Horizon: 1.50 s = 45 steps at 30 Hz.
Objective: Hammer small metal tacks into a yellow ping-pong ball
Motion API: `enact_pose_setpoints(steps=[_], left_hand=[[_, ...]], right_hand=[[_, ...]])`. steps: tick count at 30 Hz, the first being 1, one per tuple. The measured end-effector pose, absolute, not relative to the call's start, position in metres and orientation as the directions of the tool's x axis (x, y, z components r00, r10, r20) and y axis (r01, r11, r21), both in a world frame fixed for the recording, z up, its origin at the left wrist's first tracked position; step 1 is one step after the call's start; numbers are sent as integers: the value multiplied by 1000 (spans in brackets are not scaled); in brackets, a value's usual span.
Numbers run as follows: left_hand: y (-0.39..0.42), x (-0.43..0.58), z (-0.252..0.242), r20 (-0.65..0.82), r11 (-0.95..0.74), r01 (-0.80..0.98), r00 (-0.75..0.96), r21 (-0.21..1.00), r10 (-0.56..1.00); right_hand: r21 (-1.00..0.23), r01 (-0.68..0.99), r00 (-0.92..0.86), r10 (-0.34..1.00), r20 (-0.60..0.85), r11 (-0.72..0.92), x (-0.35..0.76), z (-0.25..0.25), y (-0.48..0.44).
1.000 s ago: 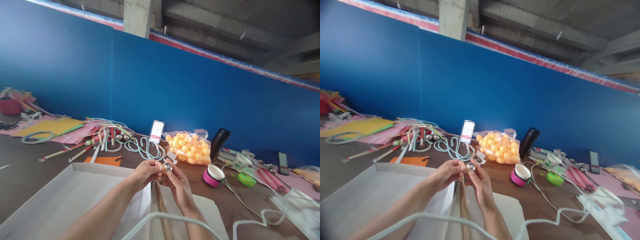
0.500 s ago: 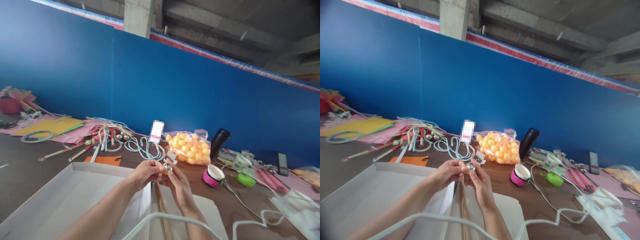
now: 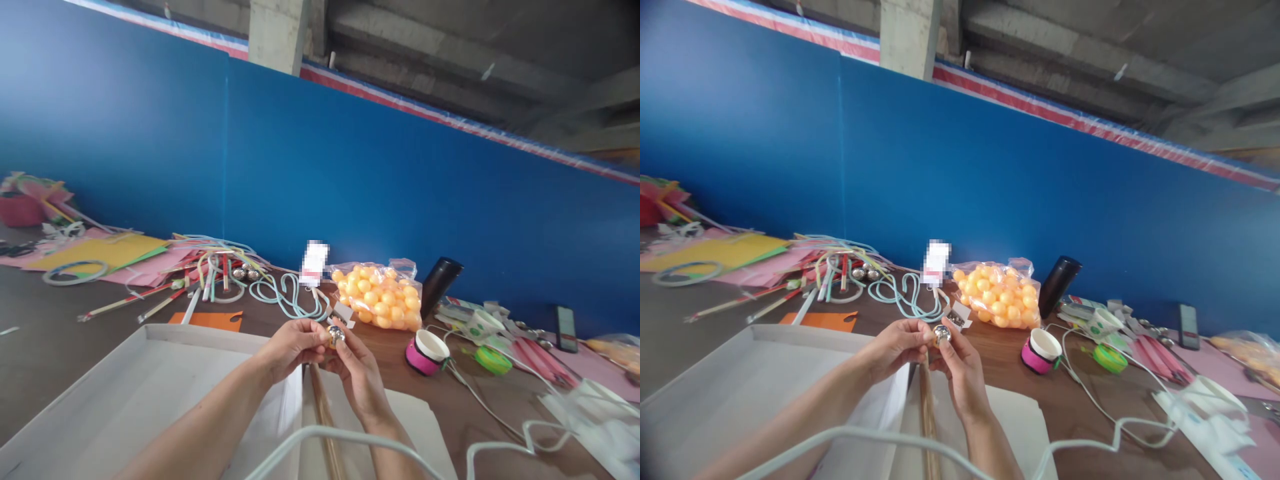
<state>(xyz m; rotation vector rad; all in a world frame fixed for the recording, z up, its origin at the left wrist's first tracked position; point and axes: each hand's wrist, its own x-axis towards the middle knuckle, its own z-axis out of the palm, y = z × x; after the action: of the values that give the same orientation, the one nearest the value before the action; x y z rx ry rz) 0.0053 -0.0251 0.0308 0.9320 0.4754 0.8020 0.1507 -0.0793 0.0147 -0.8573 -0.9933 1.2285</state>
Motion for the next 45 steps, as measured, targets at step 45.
enact_pose_setpoints(steps=[45], left_hand=[[-28, 7, 33, -69, 295, -301, 585, 907, 808]], right_hand=[[-955, -234, 91, 982, 166, 183, 151, 17, -82]])
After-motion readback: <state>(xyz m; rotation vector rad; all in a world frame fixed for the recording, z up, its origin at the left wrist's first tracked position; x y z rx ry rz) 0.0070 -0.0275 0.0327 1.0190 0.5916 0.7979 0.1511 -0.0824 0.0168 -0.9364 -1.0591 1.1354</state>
